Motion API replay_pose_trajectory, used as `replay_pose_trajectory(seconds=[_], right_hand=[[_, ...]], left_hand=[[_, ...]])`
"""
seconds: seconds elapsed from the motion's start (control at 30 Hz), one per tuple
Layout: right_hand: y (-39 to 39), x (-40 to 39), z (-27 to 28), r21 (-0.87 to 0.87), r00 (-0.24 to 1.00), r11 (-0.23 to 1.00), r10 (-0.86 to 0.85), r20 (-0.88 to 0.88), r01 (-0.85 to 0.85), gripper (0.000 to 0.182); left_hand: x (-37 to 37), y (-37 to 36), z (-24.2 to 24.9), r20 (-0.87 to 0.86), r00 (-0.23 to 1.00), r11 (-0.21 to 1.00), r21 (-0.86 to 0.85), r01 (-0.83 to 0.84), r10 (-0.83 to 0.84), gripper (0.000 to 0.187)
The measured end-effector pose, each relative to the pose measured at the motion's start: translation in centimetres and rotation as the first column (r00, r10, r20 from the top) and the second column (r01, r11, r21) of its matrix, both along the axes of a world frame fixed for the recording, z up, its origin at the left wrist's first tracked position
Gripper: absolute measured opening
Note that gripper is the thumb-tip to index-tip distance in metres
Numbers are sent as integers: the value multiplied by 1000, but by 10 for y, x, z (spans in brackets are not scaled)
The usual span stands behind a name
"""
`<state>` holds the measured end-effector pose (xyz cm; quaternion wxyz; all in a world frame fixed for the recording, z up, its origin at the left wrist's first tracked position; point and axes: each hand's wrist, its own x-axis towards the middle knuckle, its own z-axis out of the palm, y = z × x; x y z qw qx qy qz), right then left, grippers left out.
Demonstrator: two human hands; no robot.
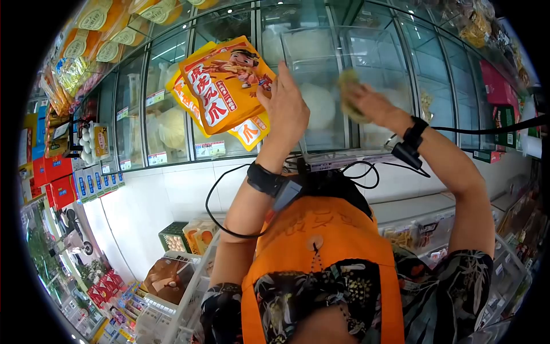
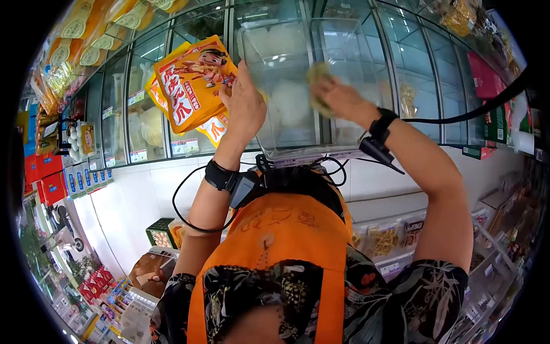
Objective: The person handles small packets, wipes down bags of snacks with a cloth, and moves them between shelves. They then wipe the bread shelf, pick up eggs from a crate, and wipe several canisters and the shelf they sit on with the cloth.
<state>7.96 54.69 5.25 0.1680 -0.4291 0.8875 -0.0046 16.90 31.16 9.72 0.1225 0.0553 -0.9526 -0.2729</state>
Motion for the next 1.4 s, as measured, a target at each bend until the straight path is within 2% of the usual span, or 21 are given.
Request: replay_pose_trajectory(seconds=[0.1,0.2,0.27,0.33,0.43,0.53,0.63,0.73,0.83,0.93,1.0,1.07,1.13,1.23,1.33,1.4], right_hand=[[0,-6,-8,63,929,968,-213,-302,242,41],[-19,2,3,118,999,993,35,-21,-32,68],[-31,33,-7,-139,944,938,327,43,-318,49],[-54,58,-6,-150,902,890,432,-31,-431,51],[-74,37,13,-27,940,940,341,20,-341,51],[-80,-7,-7,-129,908,929,298,-295,-347,54],[-80,-37,-18,-90,923,959,232,-306,-270,58],[-37,-43,-24,-46,931,998,33,-364,-53,56],[-9,-33,-21,140,904,958,-179,-389,250,55],[-20,-22,7,217,919,896,-357,-170,388,55],[-30,-18,-6,75,996,997,-11,-91,18,63],[-59,18,0,-270,983,946,159,-94,-179,49],[-85,39,-6,-120,953,949,279,-118,-293,44],[-90,10,-28,-114,846,900,345,-406,-421,39],[-94,-26,-23,-195,862,933,179,-475,-301,37],[-105,-44,-12,-103,888,960,196,-416,-260,35]], left_hand=[[0,5,0,-39,999,999,-12,-33,32,72],[-2,3,6,51,999,999,32,-21,19,80],[-1,9,8,73,997,998,48,-27,23,79],[-6,8,8,41,999,999,45,-27,25,77],[-5,7,0,-24,1000,1000,18,-13,14,74],[-2,8,9,-8,1000,1000,-3,-8,8,74],[-3,0,6,-9,1000,1000,-19,-19,19,74],[-5,-4,5,-1,999,999,-41,-35,35,73],[-5,2,7,38,998,999,-20,-50,50,73],[-7,9,11,60,997,999,2,-38,38,74],[-9,11,10,70,997,999,5,-44,44,74],[-7,12,13,46,999,1000,16,-20,19,75],[-7,9,13,24,1000,1000,16,3,-3,74],[-8,6,8,-2,1000,1000,3,19,-19,73],[-7,11,9,-13,1000,999,-35,22,-23,73],[-7,13,10,5,1000,999,-52,-3,3,74]])
